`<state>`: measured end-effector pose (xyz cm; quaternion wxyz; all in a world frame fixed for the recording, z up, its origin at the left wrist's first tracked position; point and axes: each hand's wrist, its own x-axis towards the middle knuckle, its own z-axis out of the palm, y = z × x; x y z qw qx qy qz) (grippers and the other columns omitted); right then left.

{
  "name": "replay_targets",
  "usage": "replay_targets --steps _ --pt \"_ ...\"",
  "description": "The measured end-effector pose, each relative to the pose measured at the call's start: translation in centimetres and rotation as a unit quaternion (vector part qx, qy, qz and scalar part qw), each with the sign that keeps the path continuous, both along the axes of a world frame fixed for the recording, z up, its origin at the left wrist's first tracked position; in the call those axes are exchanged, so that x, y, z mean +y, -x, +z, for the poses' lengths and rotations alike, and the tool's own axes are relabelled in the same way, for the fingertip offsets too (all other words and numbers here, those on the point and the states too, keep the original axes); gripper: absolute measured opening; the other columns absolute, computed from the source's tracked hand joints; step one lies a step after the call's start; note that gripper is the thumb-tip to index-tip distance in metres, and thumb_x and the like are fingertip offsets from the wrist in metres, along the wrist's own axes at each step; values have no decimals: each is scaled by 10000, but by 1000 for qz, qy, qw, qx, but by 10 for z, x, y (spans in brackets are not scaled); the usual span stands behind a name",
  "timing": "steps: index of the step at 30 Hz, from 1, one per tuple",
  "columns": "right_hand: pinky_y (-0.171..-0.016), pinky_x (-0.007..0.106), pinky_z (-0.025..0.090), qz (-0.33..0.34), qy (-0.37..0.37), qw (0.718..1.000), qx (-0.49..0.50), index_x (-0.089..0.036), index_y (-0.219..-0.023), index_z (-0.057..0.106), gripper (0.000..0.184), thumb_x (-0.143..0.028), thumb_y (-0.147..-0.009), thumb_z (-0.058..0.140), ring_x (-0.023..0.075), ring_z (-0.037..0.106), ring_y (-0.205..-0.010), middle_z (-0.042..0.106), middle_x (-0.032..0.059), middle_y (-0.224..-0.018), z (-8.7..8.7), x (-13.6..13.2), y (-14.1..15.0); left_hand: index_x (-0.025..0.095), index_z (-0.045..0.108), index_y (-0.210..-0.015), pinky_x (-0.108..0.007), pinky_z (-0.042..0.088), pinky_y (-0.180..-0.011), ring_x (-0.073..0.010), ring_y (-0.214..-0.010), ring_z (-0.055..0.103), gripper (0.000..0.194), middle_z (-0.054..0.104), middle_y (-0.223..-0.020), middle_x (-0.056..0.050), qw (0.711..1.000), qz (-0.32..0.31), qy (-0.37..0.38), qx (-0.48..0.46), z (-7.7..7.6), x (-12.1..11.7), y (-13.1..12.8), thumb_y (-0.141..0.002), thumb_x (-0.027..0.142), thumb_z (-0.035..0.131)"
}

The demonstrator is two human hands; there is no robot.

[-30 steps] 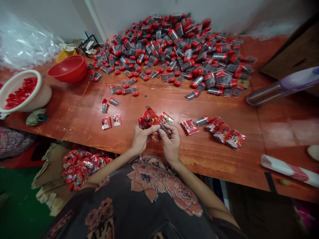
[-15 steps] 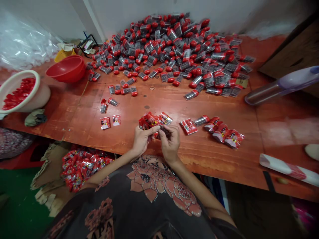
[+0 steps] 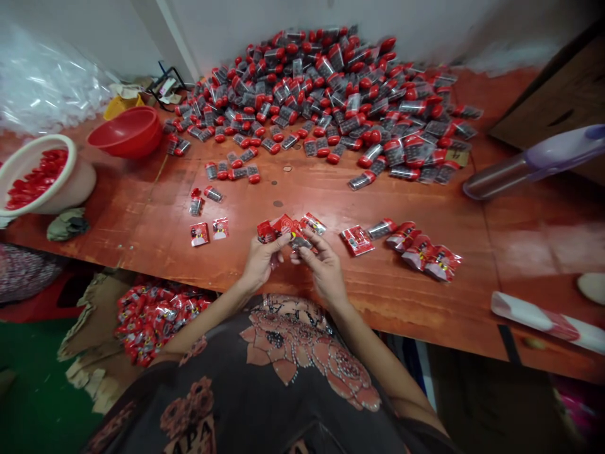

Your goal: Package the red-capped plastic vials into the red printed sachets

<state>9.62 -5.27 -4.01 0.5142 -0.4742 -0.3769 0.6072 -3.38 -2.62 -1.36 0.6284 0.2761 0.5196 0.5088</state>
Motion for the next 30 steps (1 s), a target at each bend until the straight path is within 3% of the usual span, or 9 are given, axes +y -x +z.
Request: replay_targets --steps 4,8,12,16,19,22,27,30 --pt "-684 348 598 -13 22 1000 10 -255 -1090 657 329 -321 -771 703 147 660 -697 715 21 -955 -4 2 1 160 654 -718 -188 303 -359 -30 -395 425 287 610 -603 47 1000 6 -14 18 -3 5 3 -581 295 867" --pt "-600 297 540 -15 32 999 -33 -211 -933 655 248 -330 -729 729 130 597 -617 666 -10 -764 -13 11 -1 149 631 -680 -183 281 -341 -30 -390 425 314 604 -585 38 1000 5 21 17 -14 8 2 -573 314 876" --pt "-640 319 526 -53 23 989 -136 -190 -932 664 259 -368 -749 707 135 560 -639 608 -5 -765 -30 24 -17 149 664 -917 -183 434 -450 -114 -634 652 343 717 -826 -42 993 65 61 -80 -20 19 13 -642 260 836" --pt "-809 382 511 -120 -61 948 -288 -233 -1121 675 380 -361 -765 709 147 547 -736 557 28 -953 -36 30 -25 155 636 -1022 -261 546 -701 -178 -869 707 356 737 -963 -88 978 85 93 -165 -17 26 24 -696 22 690" --pt "-813 366 512 -51 -104 955 -274 -276 -1191 647 372 -339 -825 663 157 569 -783 575 43 -1016 -31 28 -13 179 624 -1078 -306 554 -757 -204 -932 705 444 740 -1003 -83 978 58 87 -183 -16 25 19 -692 -39 647" --pt "-823 356 516 6 -121 967 -224 -272 -1146 648 304 -317 -846 641 177 603 -857 635 40 -1009 -24 28 1 180 644 -1055 -303 560 -759 -183 -851 712 415 746 -923 -60 977 48 90 -189 -18 23 7 -694 -23 671" --pt "-842 339 511 17 -131 963 -233 -253 -1111 658 242 -306 -913 529 186 630 -915 694 45 -1029 -20 41 -1 152 690 -918 -269 577 -753 -155 -738 711 293 746 -834 -43 973 80 98 -194 -26 27 -3 -664 11 727" --pt "-834 329 510 19 -129 953 -274 -245 -1129 653 264 -318 -898 547 197 636 -923 704 53 -1033 -20 51 -6 171 699 -884 -260 588 -714 -160 -720 714 277 747 -806 -24 973 68 96 -197 -31 33 -6 -659 12 726"
